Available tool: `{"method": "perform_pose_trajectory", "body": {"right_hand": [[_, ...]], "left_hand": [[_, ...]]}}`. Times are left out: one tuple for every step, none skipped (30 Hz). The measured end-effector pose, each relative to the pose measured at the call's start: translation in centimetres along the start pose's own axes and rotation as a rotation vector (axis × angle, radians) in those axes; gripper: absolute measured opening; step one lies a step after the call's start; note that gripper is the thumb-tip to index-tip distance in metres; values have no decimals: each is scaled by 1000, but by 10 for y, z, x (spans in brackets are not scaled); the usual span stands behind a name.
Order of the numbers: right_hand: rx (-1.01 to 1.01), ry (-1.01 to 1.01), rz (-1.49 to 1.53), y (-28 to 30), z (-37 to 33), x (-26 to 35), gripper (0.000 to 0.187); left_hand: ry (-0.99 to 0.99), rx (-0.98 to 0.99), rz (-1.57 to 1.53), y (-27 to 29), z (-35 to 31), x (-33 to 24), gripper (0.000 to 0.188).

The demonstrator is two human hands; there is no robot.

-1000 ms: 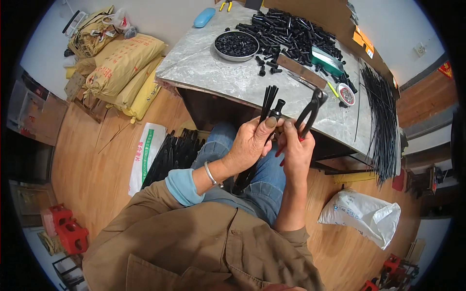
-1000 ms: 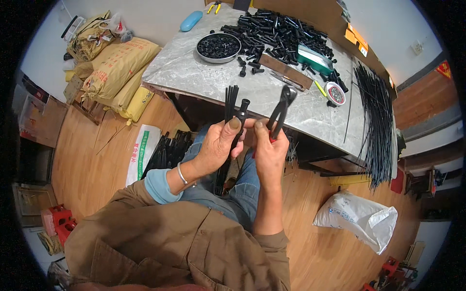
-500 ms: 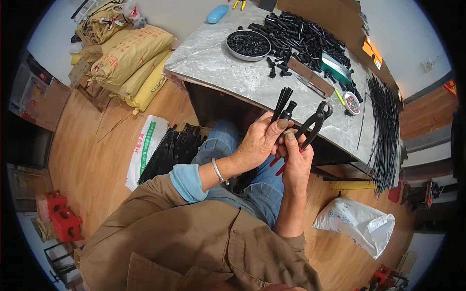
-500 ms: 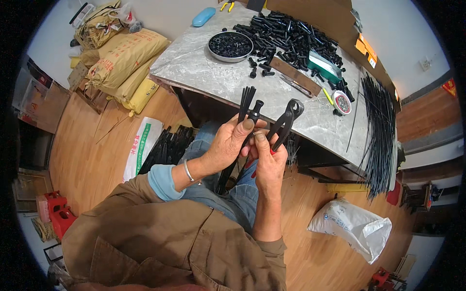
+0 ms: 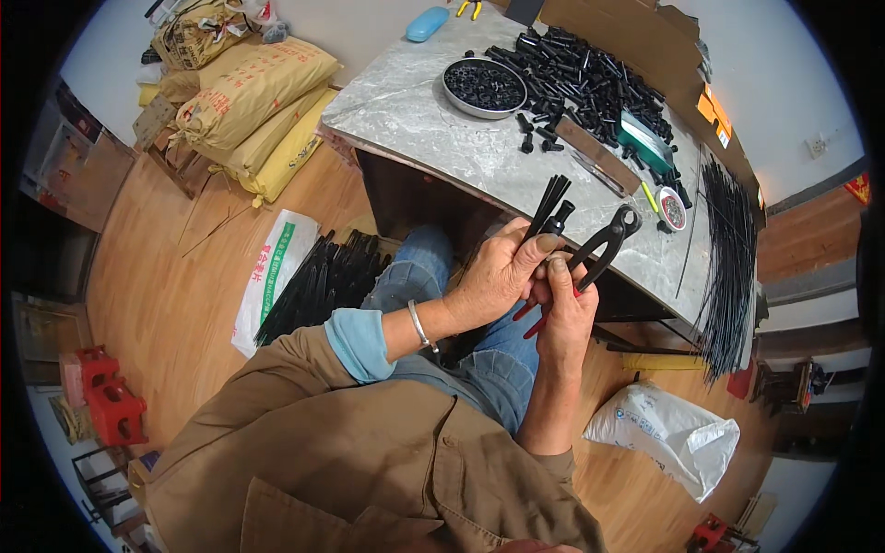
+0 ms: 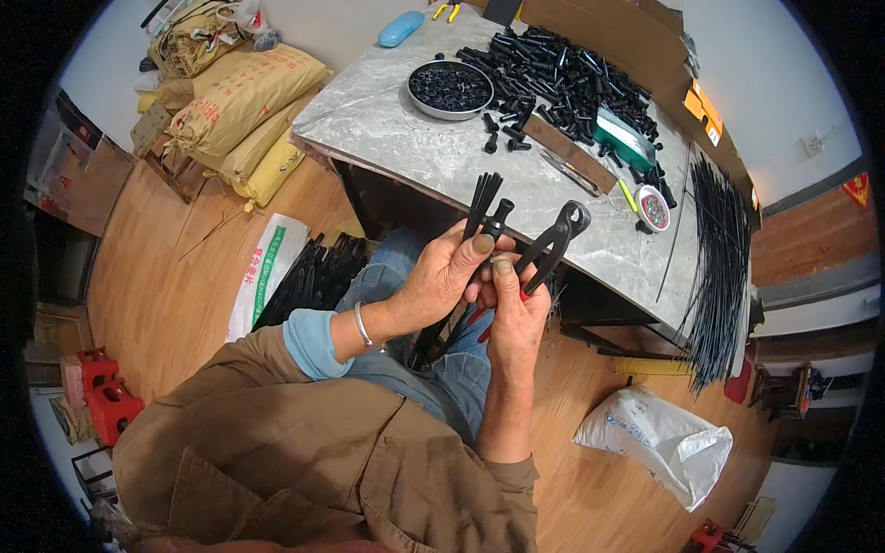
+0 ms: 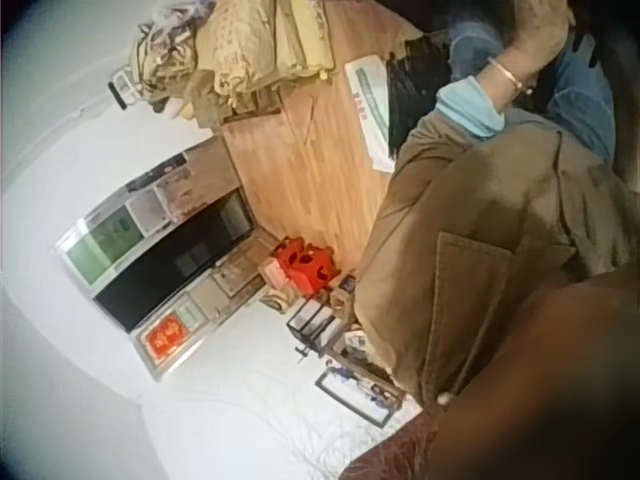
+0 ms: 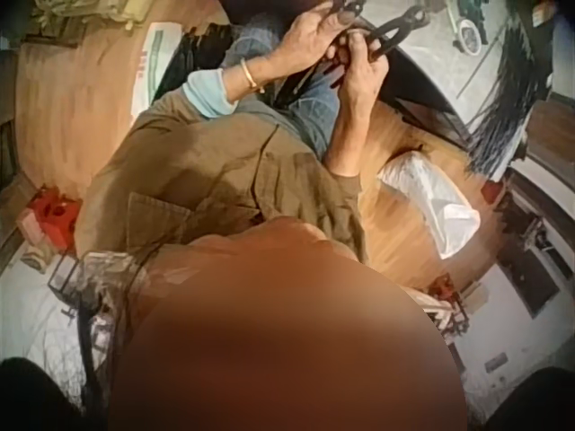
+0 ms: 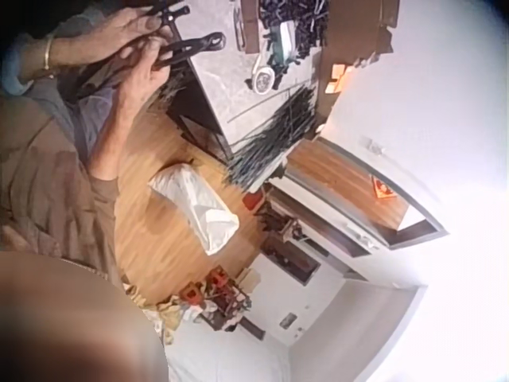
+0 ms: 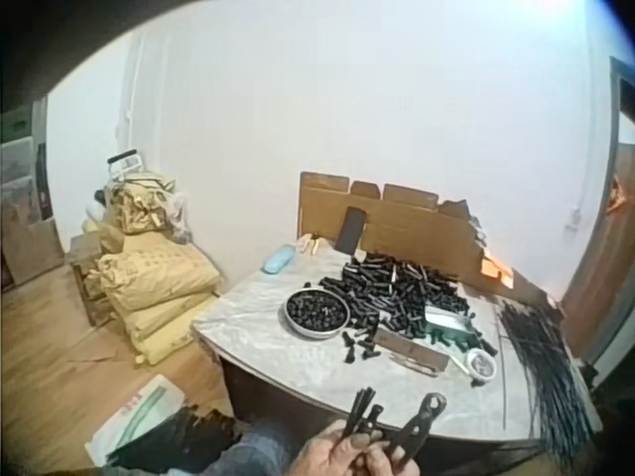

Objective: Bundling black plastic rods together using zip ties and trimming the excess zip tie length with pliers.

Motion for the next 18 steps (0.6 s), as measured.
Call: {"method": "perform_pose_trajectory", "body": {"right_hand": [[2, -1, -1, -1, 0, 0, 19], [-2, 2, 2, -1, 0, 0, 19], [-7, 5, 6, -1, 0, 0, 19], [-5, 5, 4, -1, -1, 0, 19], [-7, 4, 4, -1, -1, 0, 19], [-9, 4, 5, 0, -1, 0, 19], [-8, 4, 3, 0, -1, -1, 19], [-3, 6, -1, 0, -1, -1, 19], [2, 8, -6, 0, -1, -1, 19], [3, 8, -7, 0, -1, -1, 19], [-4, 10, -3, -1, -1, 0, 19], [-11, 12, 1, -1, -1, 0, 19], [-11, 12, 1, 0, -1, -1, 19], [-12, 12, 28, 0, -1, -2, 19], [-13, 12, 56, 1, -1, -3, 18], [-13, 12, 55, 1, -1, -3, 18], [-8, 20, 52, 1, -2, -2, 18], [-4, 27, 48, 1, -2, -2, 18]], "left_hand": [[3, 2, 4, 0, 0, 0, 50], [2, -1, 3, 0, 0, 0, 50], [0, -3, 4, 0, -1, 0, 50], [-1, -4, 5, 0, -1, 0, 50], [-2, -5, 4, 0, -1, -2, 50], [-16, -21, 31, 1, -1, -5, 51], [-29, -37, 58, 1, -1, -7, 54], [-30, -38, 57, 1, -1, -7, 54], [-26, -41, 70, 2, -1, -7, 55], [-24, -43, 82, 2, -1, -7, 55], [-25, -44, 82, 2, -1, -7, 55], [-29, -45, 74, 2, -1, -6, 55], [-33, -46, 67, 2, -1, -6, 56], [-33, -46, 66, 2, -1, -7, 56], [-27, -46, 79, 2, -1, -8, 56], [-21, -47, 91, 2, -2, -9, 56], [-21, -48, 91, 2, -2, -8, 56], [-22, -50, 80, 2, -2, -7, 56]]}}
Point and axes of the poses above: each hand's wrist, its own z-axis towards the middle knuckle, its own y-axis out of the back of the hand, x = y × z, the point moved 6 cm from there along z, towards the middle knuckle, and after that the axes turned 2 degrees about z, right-handed, at the moved point
